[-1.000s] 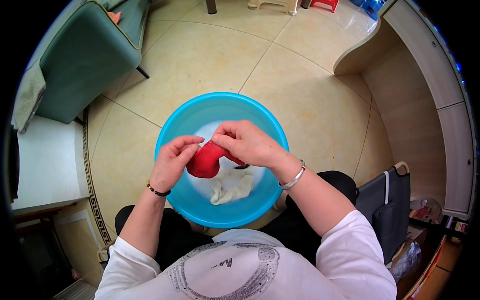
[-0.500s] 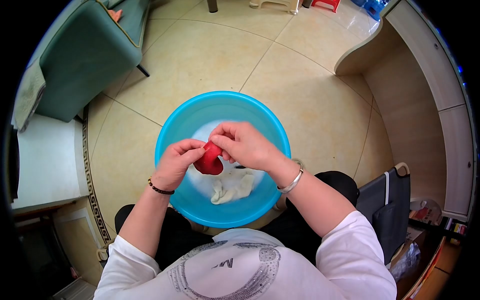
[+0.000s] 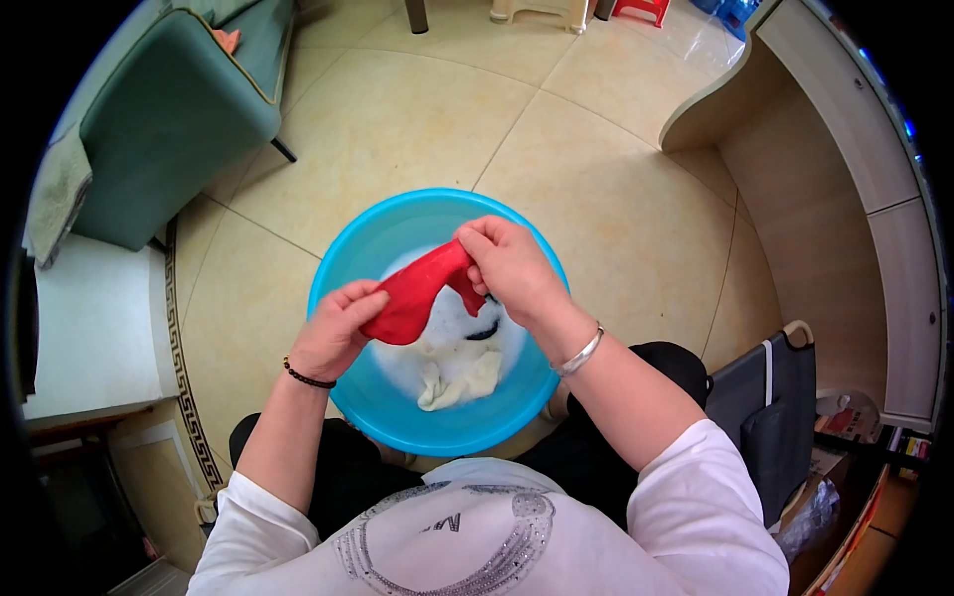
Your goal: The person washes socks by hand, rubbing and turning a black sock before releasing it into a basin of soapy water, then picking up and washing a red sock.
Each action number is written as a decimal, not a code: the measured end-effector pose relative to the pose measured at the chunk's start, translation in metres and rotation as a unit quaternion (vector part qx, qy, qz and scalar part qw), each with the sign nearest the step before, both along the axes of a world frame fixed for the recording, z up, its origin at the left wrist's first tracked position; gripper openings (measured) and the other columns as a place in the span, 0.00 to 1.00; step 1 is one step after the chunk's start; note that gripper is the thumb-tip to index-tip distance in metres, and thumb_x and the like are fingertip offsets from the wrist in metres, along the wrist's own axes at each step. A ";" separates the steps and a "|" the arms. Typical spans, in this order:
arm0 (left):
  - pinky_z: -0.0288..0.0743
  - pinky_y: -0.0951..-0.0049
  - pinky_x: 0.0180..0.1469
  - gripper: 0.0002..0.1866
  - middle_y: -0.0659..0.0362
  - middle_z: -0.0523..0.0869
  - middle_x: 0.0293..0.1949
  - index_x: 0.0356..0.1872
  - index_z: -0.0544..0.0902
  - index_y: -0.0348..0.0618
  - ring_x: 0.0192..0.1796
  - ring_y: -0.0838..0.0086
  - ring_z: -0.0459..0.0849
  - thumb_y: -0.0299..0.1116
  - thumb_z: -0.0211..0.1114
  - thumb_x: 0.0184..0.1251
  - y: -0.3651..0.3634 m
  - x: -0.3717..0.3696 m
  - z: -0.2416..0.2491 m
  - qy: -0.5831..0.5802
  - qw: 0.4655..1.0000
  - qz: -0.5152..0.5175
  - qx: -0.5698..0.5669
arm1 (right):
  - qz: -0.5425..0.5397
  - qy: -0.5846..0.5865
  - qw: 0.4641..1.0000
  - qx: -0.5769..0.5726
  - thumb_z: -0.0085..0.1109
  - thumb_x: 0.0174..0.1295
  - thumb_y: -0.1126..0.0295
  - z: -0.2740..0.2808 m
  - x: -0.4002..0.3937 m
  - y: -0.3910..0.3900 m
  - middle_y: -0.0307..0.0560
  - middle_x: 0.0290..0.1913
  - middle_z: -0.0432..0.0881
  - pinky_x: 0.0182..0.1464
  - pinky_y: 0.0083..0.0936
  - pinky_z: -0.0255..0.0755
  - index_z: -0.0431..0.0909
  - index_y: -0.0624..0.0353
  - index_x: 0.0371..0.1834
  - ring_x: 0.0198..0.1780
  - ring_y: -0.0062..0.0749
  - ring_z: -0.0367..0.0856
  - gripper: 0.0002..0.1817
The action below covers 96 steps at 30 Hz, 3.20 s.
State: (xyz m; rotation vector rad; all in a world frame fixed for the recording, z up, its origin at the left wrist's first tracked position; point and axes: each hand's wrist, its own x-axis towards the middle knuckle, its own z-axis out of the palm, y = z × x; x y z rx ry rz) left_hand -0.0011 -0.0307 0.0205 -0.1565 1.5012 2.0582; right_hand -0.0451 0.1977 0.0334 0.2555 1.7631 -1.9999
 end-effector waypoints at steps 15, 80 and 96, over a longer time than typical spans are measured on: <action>0.74 0.72 0.53 0.14 0.57 0.83 0.47 0.48 0.77 0.36 0.48 0.75 0.81 0.36 0.52 0.73 -0.002 -0.005 -0.002 -0.030 0.981 0.067 0.180 | 0.180 0.116 0.960 0.179 0.52 0.66 0.65 0.009 0.010 -0.012 0.41 0.23 0.77 0.30 0.24 0.70 0.79 0.65 0.34 0.24 0.20 0.73 0.13; 0.78 0.69 0.50 0.19 0.52 0.82 0.47 0.56 0.73 0.31 0.47 0.68 0.83 0.26 0.61 0.65 0.012 0.006 0.014 0.028 0.993 0.010 0.116 | 0.113 0.162 0.975 0.097 0.55 0.60 0.71 0.008 0.021 -0.023 0.43 0.27 0.81 0.28 0.18 0.72 0.76 0.69 0.37 0.26 0.19 0.78 0.10; 0.74 0.64 0.58 0.19 0.51 0.78 0.54 0.59 0.70 0.32 0.54 0.67 0.79 0.34 0.51 0.74 0.007 0.001 0.000 -0.018 0.979 0.034 0.200 | 0.073 0.086 0.987 0.118 0.52 0.62 0.70 0.003 0.005 -0.013 0.39 0.23 0.78 0.28 0.18 0.72 0.74 0.64 0.30 0.25 0.18 0.77 0.08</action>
